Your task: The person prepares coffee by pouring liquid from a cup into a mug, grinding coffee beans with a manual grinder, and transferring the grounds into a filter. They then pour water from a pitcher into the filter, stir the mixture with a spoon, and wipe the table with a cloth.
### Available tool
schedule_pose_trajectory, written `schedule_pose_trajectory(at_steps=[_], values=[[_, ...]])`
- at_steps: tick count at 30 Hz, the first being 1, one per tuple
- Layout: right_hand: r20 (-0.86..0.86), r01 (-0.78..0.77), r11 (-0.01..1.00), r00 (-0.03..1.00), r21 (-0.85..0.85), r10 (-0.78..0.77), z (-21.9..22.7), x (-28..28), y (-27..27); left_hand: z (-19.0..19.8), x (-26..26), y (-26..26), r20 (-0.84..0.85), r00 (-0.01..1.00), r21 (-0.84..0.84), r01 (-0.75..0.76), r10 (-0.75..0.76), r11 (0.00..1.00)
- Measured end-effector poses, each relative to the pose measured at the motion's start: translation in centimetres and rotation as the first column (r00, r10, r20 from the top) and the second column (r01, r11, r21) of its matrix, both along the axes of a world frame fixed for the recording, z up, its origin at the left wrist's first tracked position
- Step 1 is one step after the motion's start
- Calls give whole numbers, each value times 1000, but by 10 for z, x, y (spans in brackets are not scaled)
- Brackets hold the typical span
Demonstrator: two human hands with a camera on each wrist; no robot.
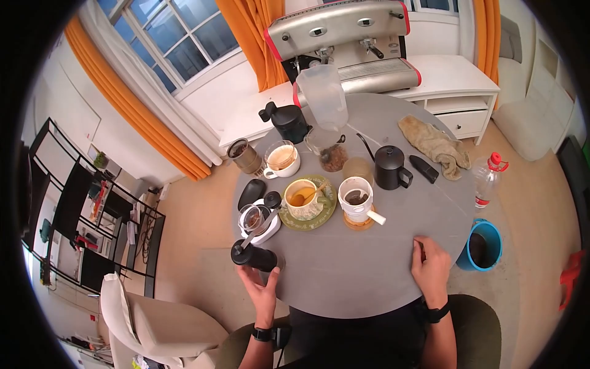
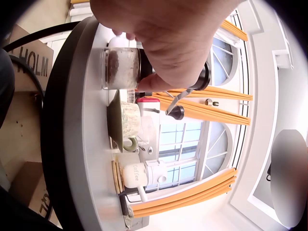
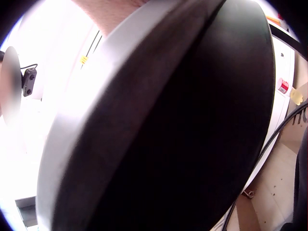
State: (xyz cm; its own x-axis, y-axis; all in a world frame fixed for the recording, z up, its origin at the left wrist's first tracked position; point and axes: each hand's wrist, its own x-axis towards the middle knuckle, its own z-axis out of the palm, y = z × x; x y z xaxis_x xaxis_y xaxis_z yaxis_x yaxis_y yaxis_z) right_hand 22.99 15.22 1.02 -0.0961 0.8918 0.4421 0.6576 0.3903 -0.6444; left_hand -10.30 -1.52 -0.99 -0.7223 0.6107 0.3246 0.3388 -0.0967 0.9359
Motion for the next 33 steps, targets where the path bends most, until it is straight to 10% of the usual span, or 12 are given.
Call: schedule_pose_trajectory(at_steps=[4,33], values=[[9,3,1000,1000,-5,-3,-1,2,0,-4,-11,-2,67,985,-71,161,-157,984],[18,-13,1000,1000,28,12,1,2,-2,7,25,-24,128,991,-31,48,-43,998]])
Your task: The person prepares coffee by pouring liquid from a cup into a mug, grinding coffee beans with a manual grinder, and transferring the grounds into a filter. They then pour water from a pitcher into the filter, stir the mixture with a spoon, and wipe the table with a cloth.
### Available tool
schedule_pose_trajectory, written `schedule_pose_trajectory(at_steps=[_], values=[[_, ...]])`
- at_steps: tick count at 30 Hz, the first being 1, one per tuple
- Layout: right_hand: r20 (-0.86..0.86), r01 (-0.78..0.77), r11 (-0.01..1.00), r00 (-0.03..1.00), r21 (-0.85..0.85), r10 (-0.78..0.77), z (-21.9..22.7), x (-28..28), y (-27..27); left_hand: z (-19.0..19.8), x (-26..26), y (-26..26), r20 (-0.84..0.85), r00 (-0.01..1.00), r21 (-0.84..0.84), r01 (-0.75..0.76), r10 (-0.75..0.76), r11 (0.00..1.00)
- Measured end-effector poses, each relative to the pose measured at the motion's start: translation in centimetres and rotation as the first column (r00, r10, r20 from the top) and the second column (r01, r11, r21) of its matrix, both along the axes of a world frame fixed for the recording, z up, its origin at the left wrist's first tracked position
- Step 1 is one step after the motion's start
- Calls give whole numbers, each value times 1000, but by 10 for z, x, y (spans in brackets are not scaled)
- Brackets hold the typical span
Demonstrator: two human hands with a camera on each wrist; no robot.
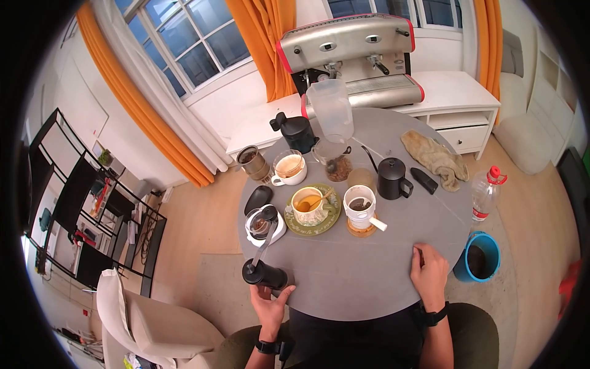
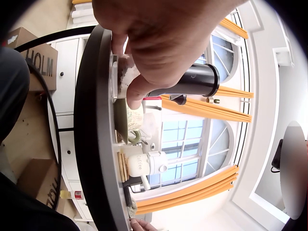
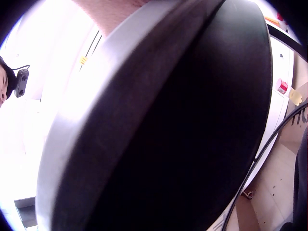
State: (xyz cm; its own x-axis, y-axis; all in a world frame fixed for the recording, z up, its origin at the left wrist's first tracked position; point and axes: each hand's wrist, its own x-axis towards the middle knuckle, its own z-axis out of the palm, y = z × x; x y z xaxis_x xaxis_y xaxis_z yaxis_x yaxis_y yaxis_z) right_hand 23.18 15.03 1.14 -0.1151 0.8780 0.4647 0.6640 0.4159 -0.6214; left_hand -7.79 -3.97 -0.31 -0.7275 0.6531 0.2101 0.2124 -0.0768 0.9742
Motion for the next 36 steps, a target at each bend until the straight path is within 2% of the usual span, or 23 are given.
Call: schedule_pose_trajectory(at_steps=[9,13,22,26,31,36], values=[[-11,-4,1000,1000,4,4,-2,1,0,-10,8,3,-119,986,15,-112,113,994],[-19,-6,1000,1000,1,6,-3,1,1,3,16,12,-140,974,-23,-185,180,982],[-19,-11,1000,1000,5,11,-3,1,0,-7,-5,37,-244,919,-68,-336,311,940],[-14,-3,1000,1000,-7,3,-2,0,0,-11,-13,43,-289,895,-63,-371,339,926],[-23,-3,1000,1000,-4,3,-4,0,0,-16,-13,46,-237,904,-45,-377,357,925],[-20,-8,1000,1000,19,8,-3,0,0,-16,-13,46,-259,901,-92,-383,349,919]])
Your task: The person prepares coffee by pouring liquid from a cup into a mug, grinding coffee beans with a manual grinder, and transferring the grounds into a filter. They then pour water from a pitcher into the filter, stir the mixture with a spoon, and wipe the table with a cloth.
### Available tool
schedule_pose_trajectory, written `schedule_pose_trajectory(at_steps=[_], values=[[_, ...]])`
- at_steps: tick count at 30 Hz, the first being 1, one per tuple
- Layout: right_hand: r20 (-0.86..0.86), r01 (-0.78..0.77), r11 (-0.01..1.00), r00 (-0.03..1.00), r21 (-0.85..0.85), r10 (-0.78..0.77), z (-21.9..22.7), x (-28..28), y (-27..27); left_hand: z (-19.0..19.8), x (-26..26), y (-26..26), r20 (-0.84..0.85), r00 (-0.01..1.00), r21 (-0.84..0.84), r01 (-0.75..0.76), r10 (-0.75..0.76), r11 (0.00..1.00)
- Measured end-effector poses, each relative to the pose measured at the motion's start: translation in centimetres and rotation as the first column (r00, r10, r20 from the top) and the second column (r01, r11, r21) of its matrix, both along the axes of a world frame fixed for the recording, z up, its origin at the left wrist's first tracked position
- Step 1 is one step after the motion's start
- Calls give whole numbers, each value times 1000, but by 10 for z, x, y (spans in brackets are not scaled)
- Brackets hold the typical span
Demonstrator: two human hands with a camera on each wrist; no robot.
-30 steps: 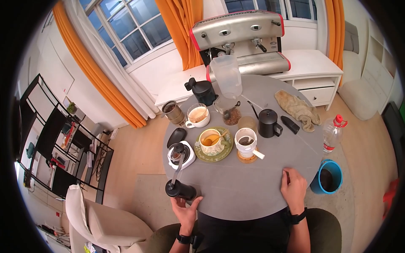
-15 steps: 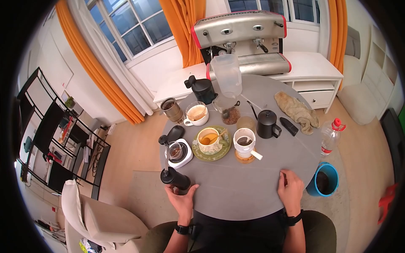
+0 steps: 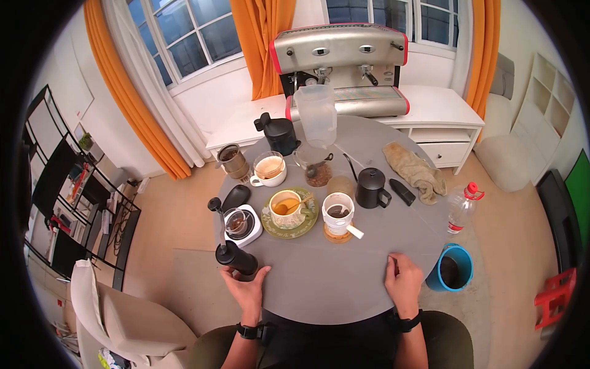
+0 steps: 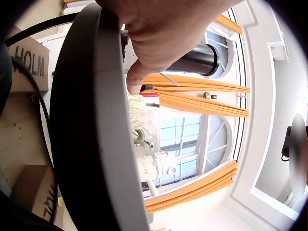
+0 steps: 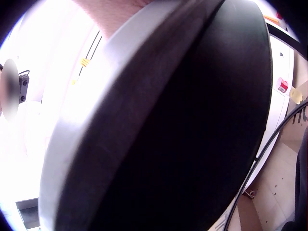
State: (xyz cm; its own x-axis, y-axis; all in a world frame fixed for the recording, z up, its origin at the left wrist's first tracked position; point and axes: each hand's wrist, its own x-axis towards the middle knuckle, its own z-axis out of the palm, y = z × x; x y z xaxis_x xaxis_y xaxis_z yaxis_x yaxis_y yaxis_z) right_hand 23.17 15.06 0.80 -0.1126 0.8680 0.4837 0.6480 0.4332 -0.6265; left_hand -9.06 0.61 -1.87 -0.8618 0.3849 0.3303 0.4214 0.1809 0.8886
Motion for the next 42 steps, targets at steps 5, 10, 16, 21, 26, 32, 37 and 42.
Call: schedule_pose_trajectory(at_steps=[5,10,16,21,26,32,37,42], values=[[7,-7,1000,1000,4,7,-1,1,0,0,1,-1,-60,998,-20,-3,2,1000],[6,-1,1000,1000,7,1,-1,0,0,-9,-2,-4,-112,994,55,17,-11,998],[-8,-38,994,999,-98,38,-2,7,4,-16,9,-26,-241,970,218,15,39,976],[-138,-108,988,986,-107,92,19,15,63,-15,38,-38,-484,829,225,428,-281,875],[-91,-183,970,981,-160,171,63,-23,126,-1,70,-17,-349,793,99,561,-499,822],[-165,-285,869,957,-404,237,53,-43,166,0,67,-13,-274,837,140,522,-474,841],[-151,-316,873,948,-372,279,39,-29,194,-3,67,-15,-293,826,136,535,-482,834],[-125,-330,859,944,-391,306,48,-23,195,-6,68,-15,-320,826,121,522,-465,844]])
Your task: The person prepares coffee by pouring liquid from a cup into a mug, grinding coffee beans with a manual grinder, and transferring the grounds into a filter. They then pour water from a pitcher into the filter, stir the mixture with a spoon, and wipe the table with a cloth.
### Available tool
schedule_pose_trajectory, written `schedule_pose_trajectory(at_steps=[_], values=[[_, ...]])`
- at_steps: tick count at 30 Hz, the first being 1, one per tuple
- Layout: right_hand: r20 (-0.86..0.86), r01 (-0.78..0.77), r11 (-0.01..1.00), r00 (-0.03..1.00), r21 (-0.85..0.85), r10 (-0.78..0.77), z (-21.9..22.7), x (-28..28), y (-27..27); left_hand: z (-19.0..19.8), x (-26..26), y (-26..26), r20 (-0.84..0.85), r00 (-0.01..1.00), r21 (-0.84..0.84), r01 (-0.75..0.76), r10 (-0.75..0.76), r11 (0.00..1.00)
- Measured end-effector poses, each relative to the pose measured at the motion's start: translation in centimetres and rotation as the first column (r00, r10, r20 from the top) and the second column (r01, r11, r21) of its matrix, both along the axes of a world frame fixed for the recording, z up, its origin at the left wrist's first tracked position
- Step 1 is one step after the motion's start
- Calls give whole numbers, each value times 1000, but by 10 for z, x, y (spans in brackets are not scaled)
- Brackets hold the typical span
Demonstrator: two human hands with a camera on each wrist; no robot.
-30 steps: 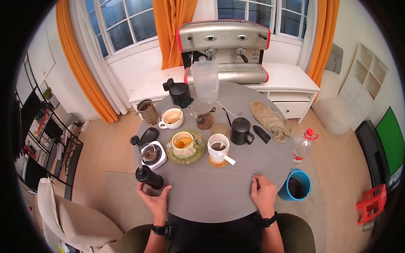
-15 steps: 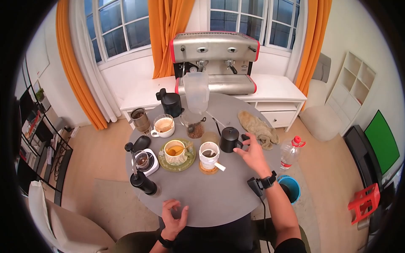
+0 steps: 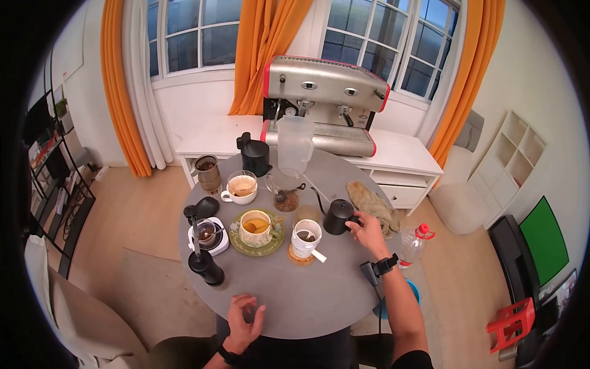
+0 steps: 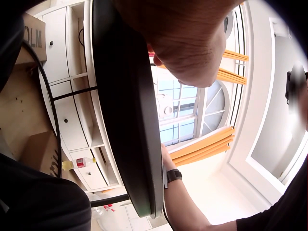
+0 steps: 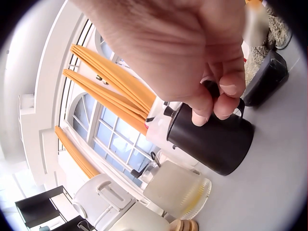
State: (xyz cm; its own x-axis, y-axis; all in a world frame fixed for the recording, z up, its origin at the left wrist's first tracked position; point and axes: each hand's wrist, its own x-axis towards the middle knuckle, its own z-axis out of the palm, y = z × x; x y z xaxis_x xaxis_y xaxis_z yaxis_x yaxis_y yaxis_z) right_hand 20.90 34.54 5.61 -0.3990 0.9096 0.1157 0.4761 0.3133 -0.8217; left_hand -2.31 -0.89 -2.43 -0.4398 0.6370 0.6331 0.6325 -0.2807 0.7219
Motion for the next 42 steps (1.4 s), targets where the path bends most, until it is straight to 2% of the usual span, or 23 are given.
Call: schedule_pose_trajectory(at_steps=[6,9,12,13,16,19,22,23,26,29,42], values=[[-7,-12,999,1000,-44,12,-2,5,3,-1,-1,0,-11,1000,-11,6,-6,1000],[-32,65,993,998,100,-62,-11,9,-3,1,-1,0,-20,1000,-13,3,-3,1000],[-31,104,883,994,458,-101,-8,29,-22,2,-2,-1,-36,999,-22,13,-14,1000],[-64,156,905,988,396,-142,-3,36,-37,3,-1,-2,-35,999,-31,5,-6,1000],[-217,219,975,954,44,-205,-8,62,-80,4,1,-1,-59,998,-64,-4,0,998],[-213,270,940,926,-207,-313,-27,78,-126,1,-2,-1,-120,993,-135,-1,-15,991],[-303,333,937,887,-106,-349,-65,82,-148,7,3,0,-142,989,-249,9,-46,969],[-355,380,925,864,-8,-358,-72,77,-153,8,4,2,-159,986,-265,12,-56,964],[-210,453,860,887,233,-410,-79,64,-161,16,7,8,-200,977,-310,10,-75,951],[-186,496,819,868,287,-460,-69,56,-163,21,8,10,-217,973,-337,1,-79,942],[-188,496,823,868,278,-460,-70,58,-163,21,10,10,-227,973,-361,-45,-41,932]])
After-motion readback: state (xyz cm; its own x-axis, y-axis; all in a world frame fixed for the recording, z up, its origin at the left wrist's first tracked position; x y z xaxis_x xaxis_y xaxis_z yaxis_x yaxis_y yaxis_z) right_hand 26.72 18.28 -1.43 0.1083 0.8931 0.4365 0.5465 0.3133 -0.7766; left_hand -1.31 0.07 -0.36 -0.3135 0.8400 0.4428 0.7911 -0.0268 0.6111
